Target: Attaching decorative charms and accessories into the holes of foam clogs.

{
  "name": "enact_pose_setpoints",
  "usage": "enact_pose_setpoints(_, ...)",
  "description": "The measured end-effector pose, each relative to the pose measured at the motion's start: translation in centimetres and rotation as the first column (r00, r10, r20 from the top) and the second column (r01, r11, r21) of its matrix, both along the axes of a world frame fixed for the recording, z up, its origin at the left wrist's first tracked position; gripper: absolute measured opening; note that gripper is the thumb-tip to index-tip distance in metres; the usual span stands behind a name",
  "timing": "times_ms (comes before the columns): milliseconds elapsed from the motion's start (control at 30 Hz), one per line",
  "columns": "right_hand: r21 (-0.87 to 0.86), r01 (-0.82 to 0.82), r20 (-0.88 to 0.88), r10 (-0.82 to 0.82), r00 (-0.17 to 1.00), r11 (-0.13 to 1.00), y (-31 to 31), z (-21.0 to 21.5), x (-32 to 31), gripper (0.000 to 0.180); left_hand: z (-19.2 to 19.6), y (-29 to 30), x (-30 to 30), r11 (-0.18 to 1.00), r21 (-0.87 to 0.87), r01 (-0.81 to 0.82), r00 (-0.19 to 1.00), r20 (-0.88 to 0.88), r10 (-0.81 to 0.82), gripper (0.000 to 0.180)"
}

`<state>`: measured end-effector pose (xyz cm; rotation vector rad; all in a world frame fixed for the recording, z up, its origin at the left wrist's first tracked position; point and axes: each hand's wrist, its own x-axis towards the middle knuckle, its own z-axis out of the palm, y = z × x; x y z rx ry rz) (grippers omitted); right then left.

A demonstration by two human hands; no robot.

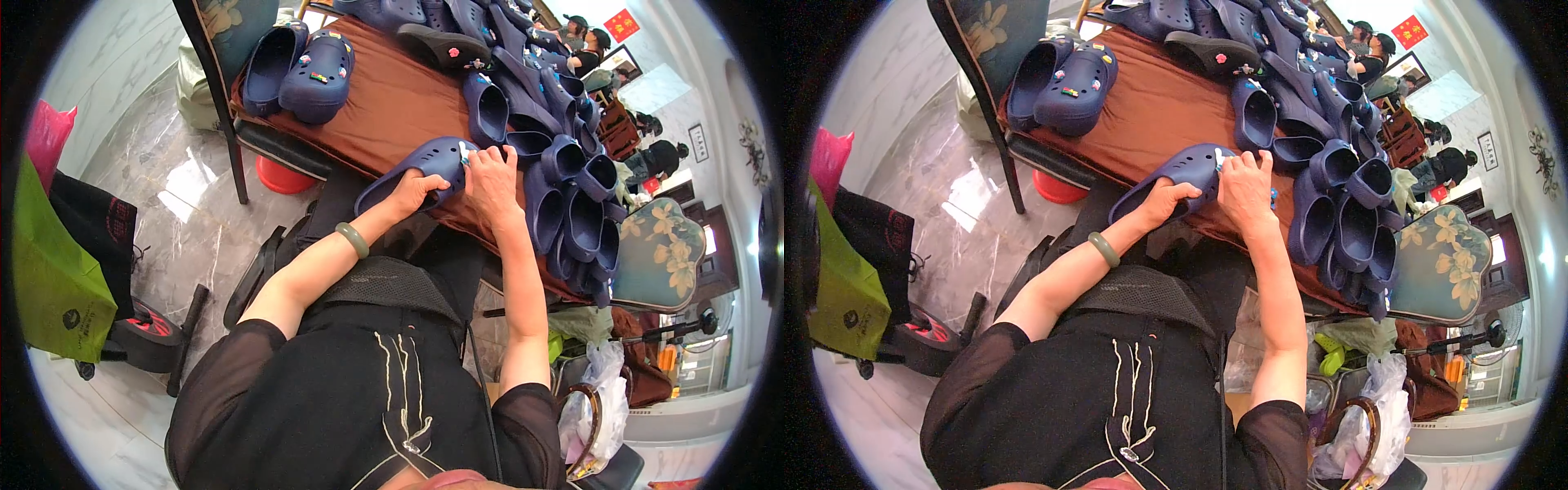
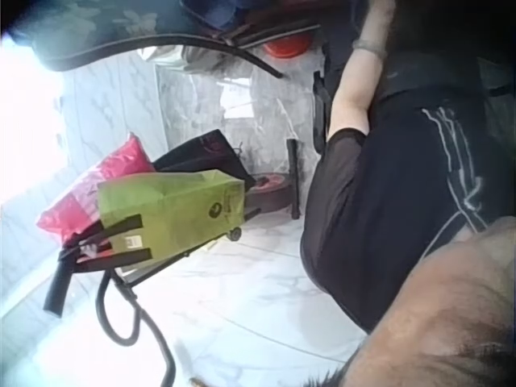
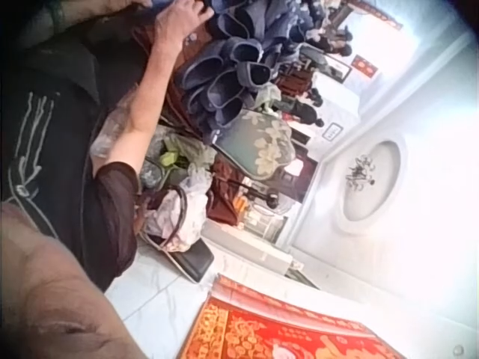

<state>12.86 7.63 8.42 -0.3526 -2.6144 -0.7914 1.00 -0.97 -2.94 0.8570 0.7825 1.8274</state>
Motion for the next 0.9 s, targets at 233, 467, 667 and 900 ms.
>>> enact_pose_setpoints(233, 0.213, 0.112, 0.198, -0.155, 0.968, 0.971, -0.6, -1.0, -0.8, 0.027, -0.1, -0.2, 0.1, 0.998, 0.046, -0.053, 0.994, -0.096, 0.057, 0.025)
enact_pose_setpoints(467, 0.114, 0.066, 0.237, -0.092, 0.967, 0.991, 0.2, -0.7, -1.5, 0.023, -0.5, -0.2, 0.0, 0.994, 0.079, -0.072, 0.976, -0.200, 0.086, 0.020)
enact_pose_setpoints(667, 0.016, 0.061, 0.281, -0.063, 0.958, 0.998, 1.1, -0.1, -1.6, 0.020, 0.4, -0.3, -0.3, 0.995, 0.076, -0.062, 0.981, -0.177, 0.075, 0.021)
enact_pose_setpoints(900, -0.684, -0.084, -0.066, 0.054, 0.996, 0.725, 4.7, 1.2, 0.8, 0.012, 1.3, 0.1, 0.5, 0.998, -0.003, -0.066, 0.998, -0.018, 0.066, 0.017)
